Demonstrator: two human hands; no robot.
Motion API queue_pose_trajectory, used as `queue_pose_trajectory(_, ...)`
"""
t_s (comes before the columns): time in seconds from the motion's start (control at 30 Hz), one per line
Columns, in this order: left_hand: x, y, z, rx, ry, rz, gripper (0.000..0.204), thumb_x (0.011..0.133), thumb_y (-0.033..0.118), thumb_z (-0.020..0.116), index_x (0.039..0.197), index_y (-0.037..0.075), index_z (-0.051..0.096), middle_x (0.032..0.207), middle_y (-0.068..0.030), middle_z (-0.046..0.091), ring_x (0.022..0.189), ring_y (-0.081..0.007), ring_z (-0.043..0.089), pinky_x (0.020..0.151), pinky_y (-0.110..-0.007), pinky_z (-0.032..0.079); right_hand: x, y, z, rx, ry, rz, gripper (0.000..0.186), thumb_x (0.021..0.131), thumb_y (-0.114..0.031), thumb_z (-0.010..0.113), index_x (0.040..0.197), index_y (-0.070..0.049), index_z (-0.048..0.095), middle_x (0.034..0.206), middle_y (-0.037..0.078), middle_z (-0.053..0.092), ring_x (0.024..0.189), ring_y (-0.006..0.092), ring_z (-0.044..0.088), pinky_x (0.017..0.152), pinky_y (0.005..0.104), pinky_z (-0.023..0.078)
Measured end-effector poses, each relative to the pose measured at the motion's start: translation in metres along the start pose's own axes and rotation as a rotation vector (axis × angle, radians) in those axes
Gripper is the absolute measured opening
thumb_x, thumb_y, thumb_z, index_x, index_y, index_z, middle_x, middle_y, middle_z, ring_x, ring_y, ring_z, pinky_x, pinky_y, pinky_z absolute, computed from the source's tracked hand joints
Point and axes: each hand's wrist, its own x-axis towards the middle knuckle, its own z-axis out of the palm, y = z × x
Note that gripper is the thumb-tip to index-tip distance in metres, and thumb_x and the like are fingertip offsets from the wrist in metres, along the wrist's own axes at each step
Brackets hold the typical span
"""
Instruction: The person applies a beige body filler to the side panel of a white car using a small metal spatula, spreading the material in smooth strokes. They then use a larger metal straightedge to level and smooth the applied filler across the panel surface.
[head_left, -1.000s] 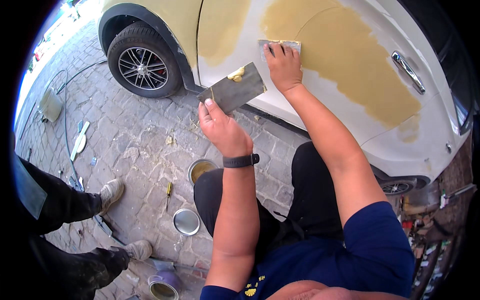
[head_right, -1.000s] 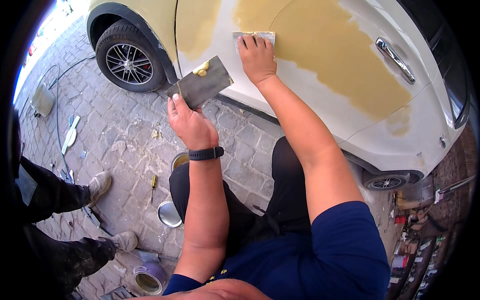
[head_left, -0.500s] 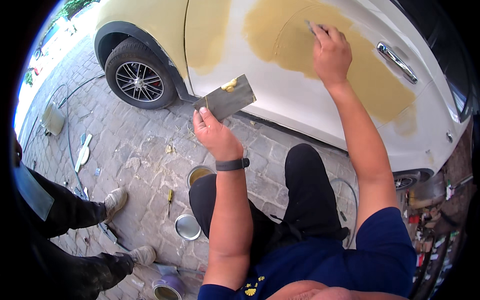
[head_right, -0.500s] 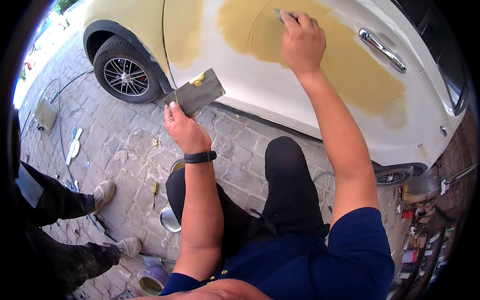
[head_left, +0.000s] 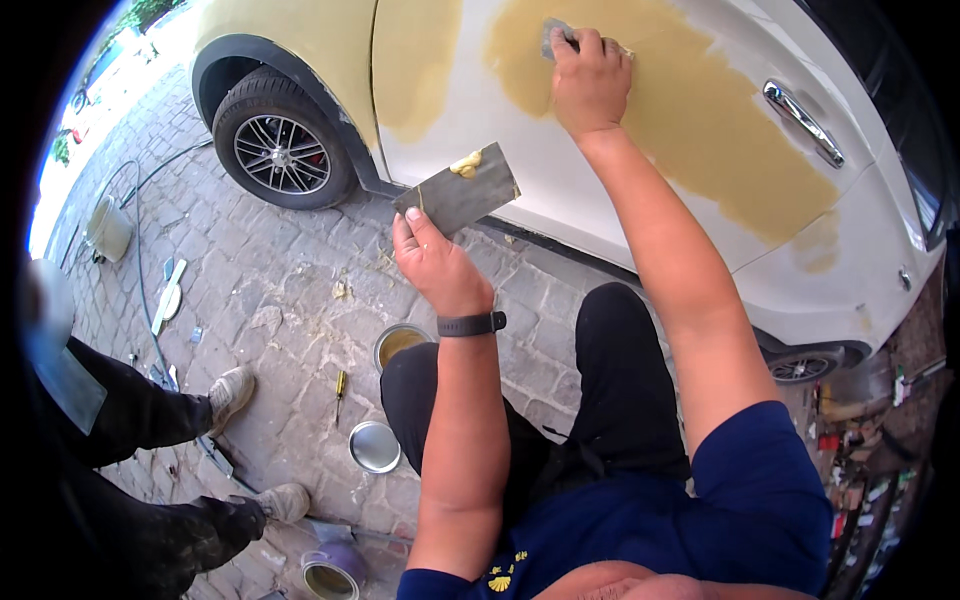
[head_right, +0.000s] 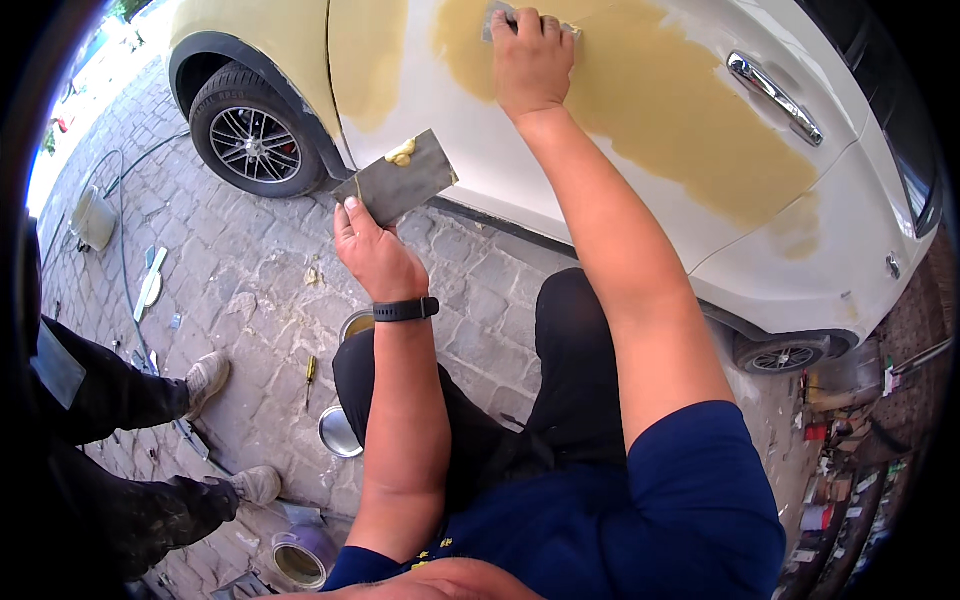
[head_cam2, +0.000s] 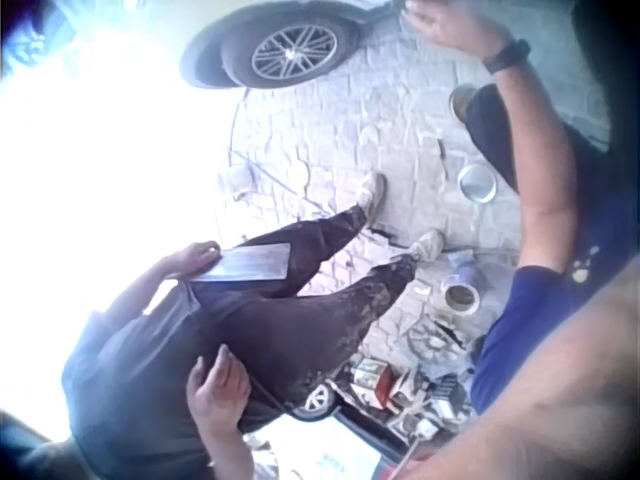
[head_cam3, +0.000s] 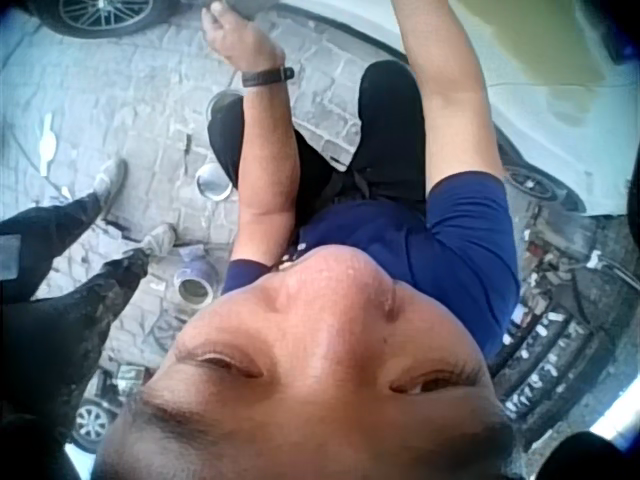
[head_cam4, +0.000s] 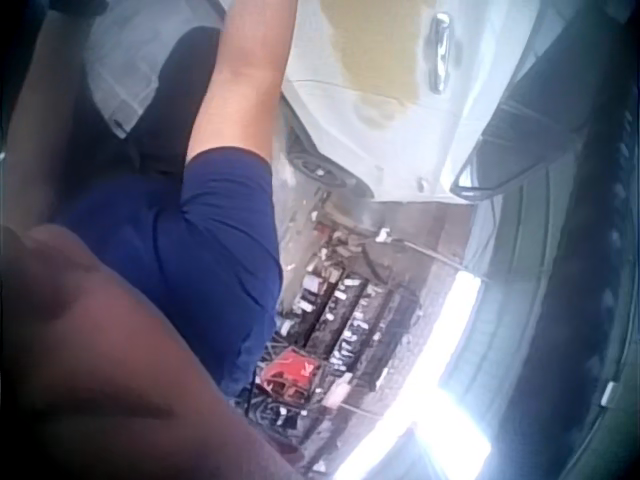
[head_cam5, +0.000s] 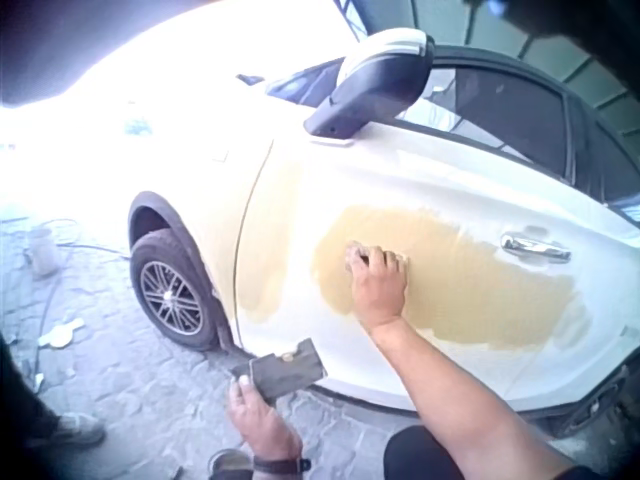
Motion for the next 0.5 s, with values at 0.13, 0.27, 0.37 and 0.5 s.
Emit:
queue_pose_trajectory(0.13, 0.006, 0.002, -0.011, 0.042, 0.010, 0.027, 0.027, 0.117, 0.024, 0.052, 0.126, 0.000, 0.060, 0.114, -0.0073, 0.072, 0.098, -0.0143, 0.070, 0.086, -0.030, 0.057, -0.040, -0.056, 0.013, 0.093, -0.092, -0.024, 0.032, 0.094, -0.015, 0.068, 0.125, -0.012, 0.078, 0.113, 0.006, 0.065, 0.108, 0.0292, 0.064, 0.091, 0.0476, 0.047)
queue_pose_trajectory(0.27, 0.006, 0.009, -0.009, 0.011, 0.030, 0.010, 0.027, 0.117, 0.024, 0.053, 0.127, 0.000, 0.060, 0.115, -0.0075, 0.072, 0.100, -0.0151, 0.070, 0.087, -0.031, 0.057, -0.089, -0.079, 0.025, 0.097, -0.187, -0.140, 0.032, 0.094, -0.014, 0.066, 0.124, -0.012, 0.076, 0.111, 0.006, 0.065, 0.108, 0.0278, 0.063, 0.090, 0.0451, 0.047)
queue_pose_trajectory(0.37, 0.004, 0.014, -0.006, 0.015, 0.061, 0.002, 0.031, 0.118, 0.024, 0.052, 0.127, -0.005, 0.060, 0.111, -0.0072, 0.070, 0.096, -0.0131, 0.064, 0.088, -0.030, 0.054, -0.123, -0.080, 0.022, 0.120, -0.354, -0.234, 0.030, 0.094, -0.012, 0.065, 0.122, -0.012, 0.077, 0.110, 0.006, 0.065, 0.107, 0.0269, 0.064, 0.089, 0.0440, 0.048)
queue_pose_trajectory(0.5, 0.006, 0.016, -0.007, 0.030, 0.075, 0.022, 0.031, 0.118, 0.023, 0.051, 0.124, -0.005, 0.061, 0.107, -0.0060, 0.069, 0.093, -0.0113, 0.062, 0.087, -0.029, 0.052, -0.145, -0.057, -0.022, 0.242, -0.620, -0.215, 0.026, 0.094, -0.013, 0.066, 0.117, -0.014, 0.078, 0.103, 0.005, 0.067, 0.100, 0.0259, 0.067, 0.083, 0.0433, 0.051)
